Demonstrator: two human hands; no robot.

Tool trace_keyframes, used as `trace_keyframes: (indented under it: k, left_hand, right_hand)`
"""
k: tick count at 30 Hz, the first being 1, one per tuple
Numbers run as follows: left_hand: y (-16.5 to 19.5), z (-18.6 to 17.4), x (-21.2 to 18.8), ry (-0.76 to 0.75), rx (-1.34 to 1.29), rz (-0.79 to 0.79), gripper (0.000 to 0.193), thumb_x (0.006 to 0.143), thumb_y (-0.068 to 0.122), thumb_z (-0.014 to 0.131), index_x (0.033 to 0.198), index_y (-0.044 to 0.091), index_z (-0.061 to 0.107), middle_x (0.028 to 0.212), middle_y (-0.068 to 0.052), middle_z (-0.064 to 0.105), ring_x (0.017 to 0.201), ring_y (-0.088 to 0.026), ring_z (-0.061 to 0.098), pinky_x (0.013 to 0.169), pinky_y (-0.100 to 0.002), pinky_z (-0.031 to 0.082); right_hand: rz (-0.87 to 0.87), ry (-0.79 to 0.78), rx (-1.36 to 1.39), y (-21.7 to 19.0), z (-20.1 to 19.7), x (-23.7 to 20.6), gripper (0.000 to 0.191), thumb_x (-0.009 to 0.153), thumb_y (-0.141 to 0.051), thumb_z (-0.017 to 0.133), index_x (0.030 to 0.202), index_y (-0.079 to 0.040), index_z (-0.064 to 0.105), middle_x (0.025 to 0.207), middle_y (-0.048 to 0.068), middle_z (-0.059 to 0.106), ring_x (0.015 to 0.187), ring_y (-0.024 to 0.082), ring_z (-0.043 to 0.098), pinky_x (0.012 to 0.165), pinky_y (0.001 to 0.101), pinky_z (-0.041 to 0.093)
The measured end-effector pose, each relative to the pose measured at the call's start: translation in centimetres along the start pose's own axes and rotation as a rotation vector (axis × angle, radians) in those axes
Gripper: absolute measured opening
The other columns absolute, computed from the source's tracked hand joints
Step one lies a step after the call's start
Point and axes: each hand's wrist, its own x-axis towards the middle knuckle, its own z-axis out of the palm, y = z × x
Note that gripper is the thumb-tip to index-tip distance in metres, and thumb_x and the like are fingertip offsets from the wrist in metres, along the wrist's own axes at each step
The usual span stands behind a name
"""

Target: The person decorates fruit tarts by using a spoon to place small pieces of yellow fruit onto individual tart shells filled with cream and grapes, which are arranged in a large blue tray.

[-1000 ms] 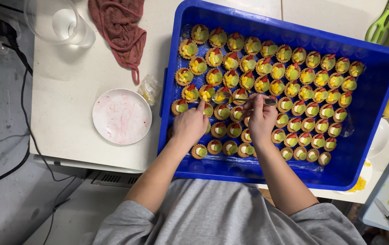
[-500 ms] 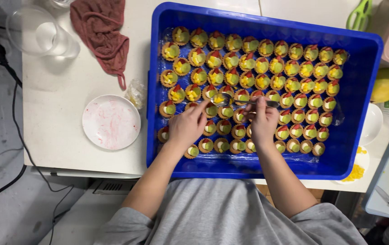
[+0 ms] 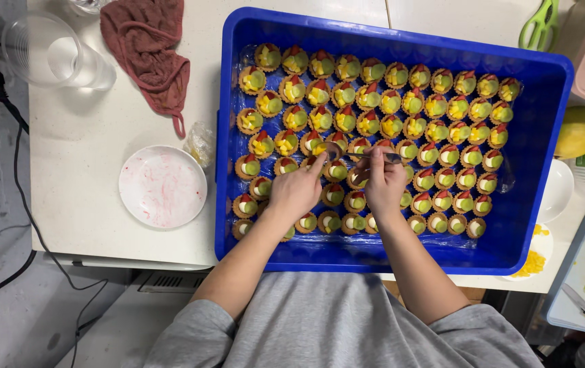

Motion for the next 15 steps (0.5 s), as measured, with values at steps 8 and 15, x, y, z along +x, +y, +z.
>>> trace_keyframes:
  k: [8, 15]
  left_hand:
    - [-0.8, -0.3, 0.2, -0.019, -0.008, -0.053, 0.065, 0.101, 0.029, 0.050, 0.162, 0.017, 0.030, 0.073, -0.006, 0.061, 0.059, -0.022, 0.064, 0.053, -0.039, 0.054]
    - [-1.5, 0.0, -0.1, 0.033, -0.020, -0.064, 0.064, 0.100, 0.031, 0.054, 0.157, 0.009, 0.037, 0.079, -0.008, 0.066, 0.066, -0.025, 0.068, 0.057, -0.042, 0.056]
  right_hand:
    - [-0.079, -0.003, -0.098, -0.8, 0.3, 0.1, 0.034, 0.113, -0.029, 0.051, 0.110, 0.002, 0.064, 0.083, 0.009, 0.069, 0.070, 0.014, 0.069, 0.055, 0.0268, 0.057]
    - [-0.076, 0.003, -0.151, -2.0, -0.1, -0.2, 0.034, 0.113, -0.028, 0.051, 0.110, 0.002, 0.066, 0.083, 0.008, 0.068, 0.069, 0.013, 0.069, 0.054, 0.0254, 0.055]
